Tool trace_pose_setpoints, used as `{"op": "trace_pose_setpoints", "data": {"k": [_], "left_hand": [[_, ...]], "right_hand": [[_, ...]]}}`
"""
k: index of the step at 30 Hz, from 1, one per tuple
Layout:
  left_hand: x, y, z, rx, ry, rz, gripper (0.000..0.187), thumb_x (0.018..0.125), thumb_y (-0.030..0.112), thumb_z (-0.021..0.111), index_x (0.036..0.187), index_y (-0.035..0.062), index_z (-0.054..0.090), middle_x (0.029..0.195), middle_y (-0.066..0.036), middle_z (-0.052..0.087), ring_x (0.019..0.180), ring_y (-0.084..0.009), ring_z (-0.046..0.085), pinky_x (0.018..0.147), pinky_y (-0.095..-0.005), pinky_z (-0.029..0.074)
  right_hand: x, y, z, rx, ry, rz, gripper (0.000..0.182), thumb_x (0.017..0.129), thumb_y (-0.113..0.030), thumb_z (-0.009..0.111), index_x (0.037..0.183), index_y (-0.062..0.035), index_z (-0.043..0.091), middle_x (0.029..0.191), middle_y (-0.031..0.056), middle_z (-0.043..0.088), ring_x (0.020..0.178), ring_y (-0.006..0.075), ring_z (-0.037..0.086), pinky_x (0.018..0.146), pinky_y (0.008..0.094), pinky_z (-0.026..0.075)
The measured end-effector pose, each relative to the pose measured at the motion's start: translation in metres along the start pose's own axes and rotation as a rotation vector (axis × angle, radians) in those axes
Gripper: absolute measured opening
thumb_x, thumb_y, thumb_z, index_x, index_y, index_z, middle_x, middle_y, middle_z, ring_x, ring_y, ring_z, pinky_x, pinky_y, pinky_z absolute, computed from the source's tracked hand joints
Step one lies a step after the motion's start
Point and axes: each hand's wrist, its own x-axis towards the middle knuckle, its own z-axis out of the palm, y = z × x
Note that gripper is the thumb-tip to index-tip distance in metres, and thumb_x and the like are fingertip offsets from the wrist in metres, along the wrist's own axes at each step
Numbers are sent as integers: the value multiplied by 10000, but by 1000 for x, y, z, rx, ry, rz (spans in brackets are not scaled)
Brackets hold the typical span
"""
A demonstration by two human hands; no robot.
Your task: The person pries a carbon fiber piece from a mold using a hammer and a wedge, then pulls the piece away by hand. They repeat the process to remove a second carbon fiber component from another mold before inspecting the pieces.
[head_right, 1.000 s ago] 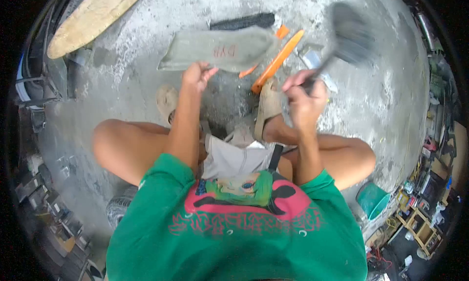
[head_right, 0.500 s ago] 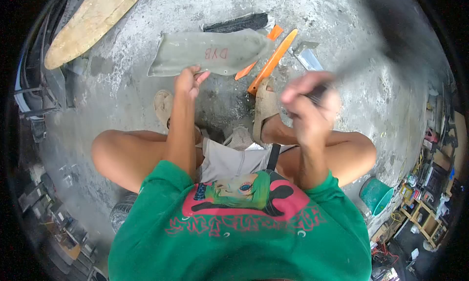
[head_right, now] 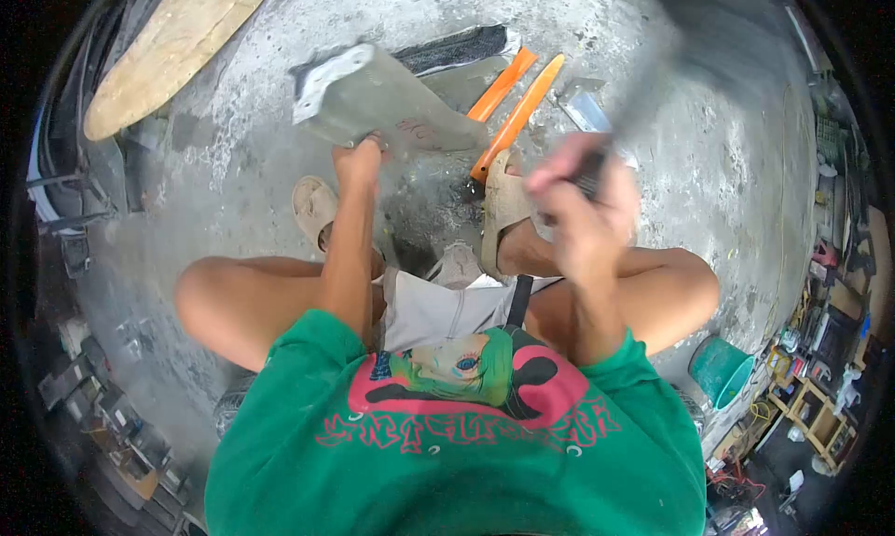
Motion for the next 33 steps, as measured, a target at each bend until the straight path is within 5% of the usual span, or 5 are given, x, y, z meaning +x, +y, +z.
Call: {"op": "trace_pose_setpoints", "data": {"k": [5, 7, 11, 28, 33], "left_hand": [[0, 28, -5, -236, -10, -184, 232, 820, -48, 553, 1050, -78, 558, 986, -148, 594, 773, -247, 607, 629, -342, 592], [4, 36, -10, -311, -47, -180, 222, 828, -57, 542, 1048, -87, 547, 984, -154, 588, 774, -260, 610, 643, -353, 605], [24, 24, -28, -405, -111, -240, 272, 840, -74, 538, 1105, -115, 488, 1051, -181, 557, 862, -282, 617, 731, -393, 619], [26, 54, -64, -795, -599, -116, 182, 893, 41, 577, 1048, -49, 546, 1070, -172, 621, 926, -264, 633, 892, -365, 531], [39, 45, -68, -920, -735, -45, 380, 757, 24, 583, 1135, -21, 603, 1183, -143, 631, 1072, -289, 605, 993, -470, 445]], "right_hand": [[2, 8, -13, 299, -51, -659, 191, 695, 68, 564, 815, -36, 458, 717, 133, 575, 573, 181, 514, 463, 290, 410], [-30, 98, -3, -419, 234, -284, 145, 714, 56, 560, 793, -40, 487, 715, 128, 581, 586, 166, 525, 542, 261, 419], [-35, 129, 14, 75, 123, 759, 171, 701, 100, 465, 806, -31, 498, 659, 75, 547, 597, 137, 534, 517, 251, 392], [80, 280, -164, -1217, 333, 198, 475, 761, -229, 644, 1210, -77, 606, 1033, 203, 668, 916, 326, 656, 819, 397, 501], [81, 88, -58, 1, -166, 392, 576, 931, -437, 553, 1359, -63, 462, 1232, 100, 583, 1066, 186, 599, 845, 292, 472]]}}
